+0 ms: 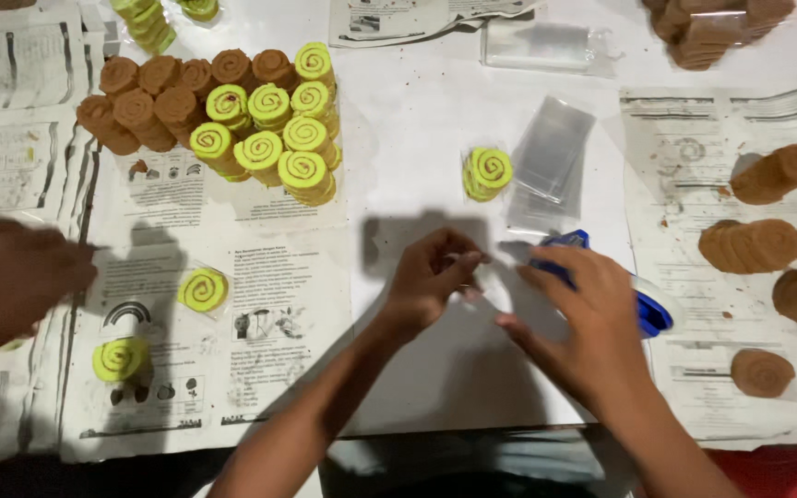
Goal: The person places small individual cake rolls into plastic sleeves and seals them using adhesive tape by hand.
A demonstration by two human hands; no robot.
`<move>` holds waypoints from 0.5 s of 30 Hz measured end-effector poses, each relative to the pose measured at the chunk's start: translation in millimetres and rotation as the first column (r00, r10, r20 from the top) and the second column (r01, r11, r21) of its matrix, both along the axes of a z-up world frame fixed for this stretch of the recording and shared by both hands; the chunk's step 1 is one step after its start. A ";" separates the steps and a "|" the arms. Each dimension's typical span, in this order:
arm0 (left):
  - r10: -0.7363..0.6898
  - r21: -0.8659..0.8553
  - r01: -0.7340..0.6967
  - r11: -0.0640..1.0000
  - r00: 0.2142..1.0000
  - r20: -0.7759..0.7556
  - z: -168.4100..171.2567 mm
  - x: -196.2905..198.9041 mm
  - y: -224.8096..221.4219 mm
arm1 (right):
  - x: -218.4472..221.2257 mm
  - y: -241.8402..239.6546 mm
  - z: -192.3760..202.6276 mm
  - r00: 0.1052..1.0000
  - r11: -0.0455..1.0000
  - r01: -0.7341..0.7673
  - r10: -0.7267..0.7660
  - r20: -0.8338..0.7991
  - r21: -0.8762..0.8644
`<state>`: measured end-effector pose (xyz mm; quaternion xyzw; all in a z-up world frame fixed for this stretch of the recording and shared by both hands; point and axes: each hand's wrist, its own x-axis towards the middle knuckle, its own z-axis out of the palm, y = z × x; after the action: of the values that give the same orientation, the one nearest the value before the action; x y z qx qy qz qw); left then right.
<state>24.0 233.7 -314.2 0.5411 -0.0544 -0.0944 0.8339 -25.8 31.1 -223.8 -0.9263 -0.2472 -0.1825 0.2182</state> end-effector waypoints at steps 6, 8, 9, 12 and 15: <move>-0.188 0.422 0.186 0.887 0.981 -0.039 0.3 -5.2 49.1 | 12.3 -44.9 1.5 0.911 0.824 0.407 -0.400 0.105 -0.395; -0.178 0.435 0.209 0.876 0.978 -0.110 -9.9 -5.1 52.8 | 32.1 -37.1 22.5 0.591 0.654 0.319 -0.703 -0.396 -0.686; -0.185 0.432 0.214 0.876 0.977 -0.108 -8.5 -5.4 55.6 | 34.2 -35.0 25.7 0.587 0.649 0.325 -0.709 -0.392 -0.688; -0.282 0.471 0.211 0.857 0.956 0.083 -5.8 -6.8 61.4 | 38.7 -27.2 32.7 0.514 0.595 0.369 -0.771 -0.377 -0.714; -0.286 0.571 0.180 0.801 0.953 0.101 -8.8 -11.0 61.7 | 39.1 -23.1 28.8 0.503 0.514 0.336 -0.806 -0.311 -0.789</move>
<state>12.9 295.3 -323.0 0.7551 -0.1666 -0.1584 0.6139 13.2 8.0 -195.0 -0.9648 0.1481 0.1813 -0.1194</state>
